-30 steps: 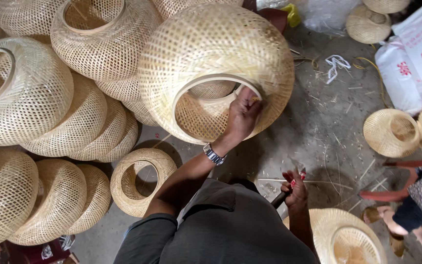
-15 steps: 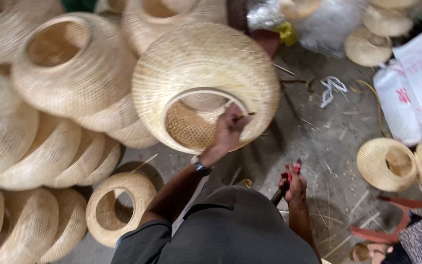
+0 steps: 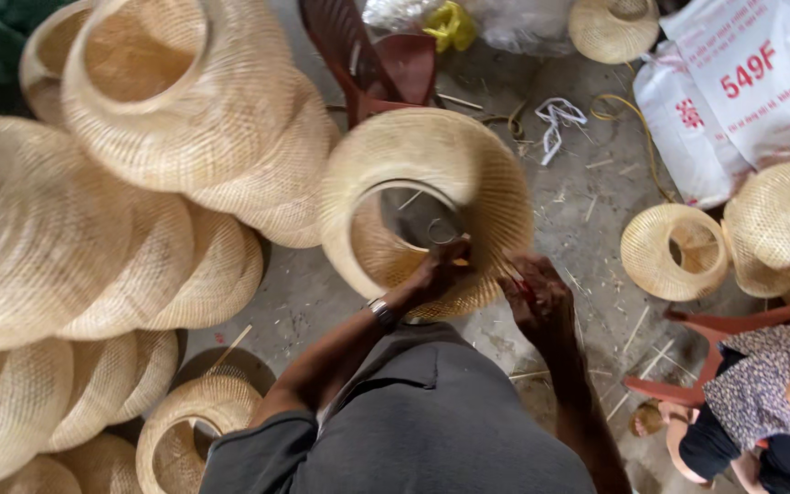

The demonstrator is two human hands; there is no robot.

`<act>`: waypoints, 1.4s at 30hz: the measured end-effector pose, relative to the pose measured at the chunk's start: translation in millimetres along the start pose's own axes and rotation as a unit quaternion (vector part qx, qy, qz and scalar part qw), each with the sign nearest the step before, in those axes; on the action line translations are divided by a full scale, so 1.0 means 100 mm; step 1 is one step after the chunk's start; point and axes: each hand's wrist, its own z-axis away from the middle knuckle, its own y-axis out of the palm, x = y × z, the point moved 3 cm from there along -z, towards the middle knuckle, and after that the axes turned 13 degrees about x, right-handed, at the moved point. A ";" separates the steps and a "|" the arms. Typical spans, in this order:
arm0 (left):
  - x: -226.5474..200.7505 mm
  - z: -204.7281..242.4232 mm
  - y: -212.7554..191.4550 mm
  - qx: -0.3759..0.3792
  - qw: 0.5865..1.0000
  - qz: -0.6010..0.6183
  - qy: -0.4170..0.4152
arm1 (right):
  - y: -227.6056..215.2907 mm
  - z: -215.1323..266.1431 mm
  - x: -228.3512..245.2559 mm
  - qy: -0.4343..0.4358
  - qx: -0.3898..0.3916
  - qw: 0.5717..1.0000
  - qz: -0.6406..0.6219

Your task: The person carries a woven basket and uses a hammer to tap and adjust the rim. They walk through a workshop filled with similar baskets, then sit on the floor to continue hammering the rim of a basket.

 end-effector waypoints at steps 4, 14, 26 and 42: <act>0.55 -0.71 -0.20 0.167 0.980 -0.092 -0.052 | -0.18 -0.34 -0.22 -0.038 0.023 0.997 0.066; 0.07 -2.31 -0.15 0.341 0.901 -0.264 -0.042 | -0.98 -0.51 -1.54 0.206 -0.227 0.952 -0.017; -0.62 -3.41 -0.74 0.301 0.890 -0.338 -0.047 | -0.40 -0.55 -2.62 0.594 -0.084 0.794 -0.095; -0.88 -5.35 -2.00 0.208 0.967 -0.088 -0.116 | -0.89 -2.19 -4.78 0.544 -0.103 0.779 -0.295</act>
